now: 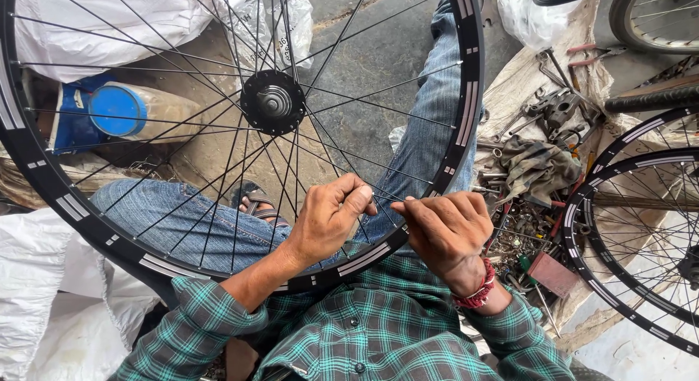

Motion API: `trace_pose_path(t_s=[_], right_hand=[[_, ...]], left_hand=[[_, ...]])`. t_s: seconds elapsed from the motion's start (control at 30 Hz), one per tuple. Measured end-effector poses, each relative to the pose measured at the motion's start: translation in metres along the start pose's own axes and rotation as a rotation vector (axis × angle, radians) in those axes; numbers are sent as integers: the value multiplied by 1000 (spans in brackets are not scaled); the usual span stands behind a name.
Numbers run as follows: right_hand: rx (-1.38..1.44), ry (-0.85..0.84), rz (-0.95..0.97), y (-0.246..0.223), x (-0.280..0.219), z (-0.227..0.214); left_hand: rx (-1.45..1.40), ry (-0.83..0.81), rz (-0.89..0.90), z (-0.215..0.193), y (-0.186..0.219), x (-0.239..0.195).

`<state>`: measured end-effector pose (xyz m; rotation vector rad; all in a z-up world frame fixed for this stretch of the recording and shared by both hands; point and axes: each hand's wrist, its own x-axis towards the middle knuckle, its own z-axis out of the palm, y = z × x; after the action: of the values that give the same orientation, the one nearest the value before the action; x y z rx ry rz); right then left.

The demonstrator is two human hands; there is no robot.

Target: The person sits on the ground and adjusts the spokes of a bicycle wheel by hand. They rotate the wheel and tighten or loosen individual spokes to align the rim.

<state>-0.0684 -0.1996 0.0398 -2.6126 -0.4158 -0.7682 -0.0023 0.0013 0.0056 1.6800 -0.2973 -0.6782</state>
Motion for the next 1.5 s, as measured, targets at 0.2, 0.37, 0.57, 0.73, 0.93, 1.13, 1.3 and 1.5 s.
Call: trace_pose_path(t_s=[0.2,0.37,0.57,0.73,0.93,1.13,1.3,1.5], right_hand=[[-17,11,55,-5,2,1],[37,-48,37,1,4,-1],[24,-207,-9,10,6,-1],[30,-393,-20,16,-4,0],[-99,-441,239,48,-7,16],[-300,-77,406,120,12,47],[-323,-49,418,150,30,61],[-217,56,347,169,45,71]], left_hand=[[-69,8,140,0,-4,2],[54,-38,-114,0,1,0],[58,-8,10,-1,4,0],[55,-2,71,2,0,1],[18,8,86,1,8,1],[453,-21,383,0,15,-9],[710,-79,560,-2,10,-6],[987,-208,587,8,-1,-1]])
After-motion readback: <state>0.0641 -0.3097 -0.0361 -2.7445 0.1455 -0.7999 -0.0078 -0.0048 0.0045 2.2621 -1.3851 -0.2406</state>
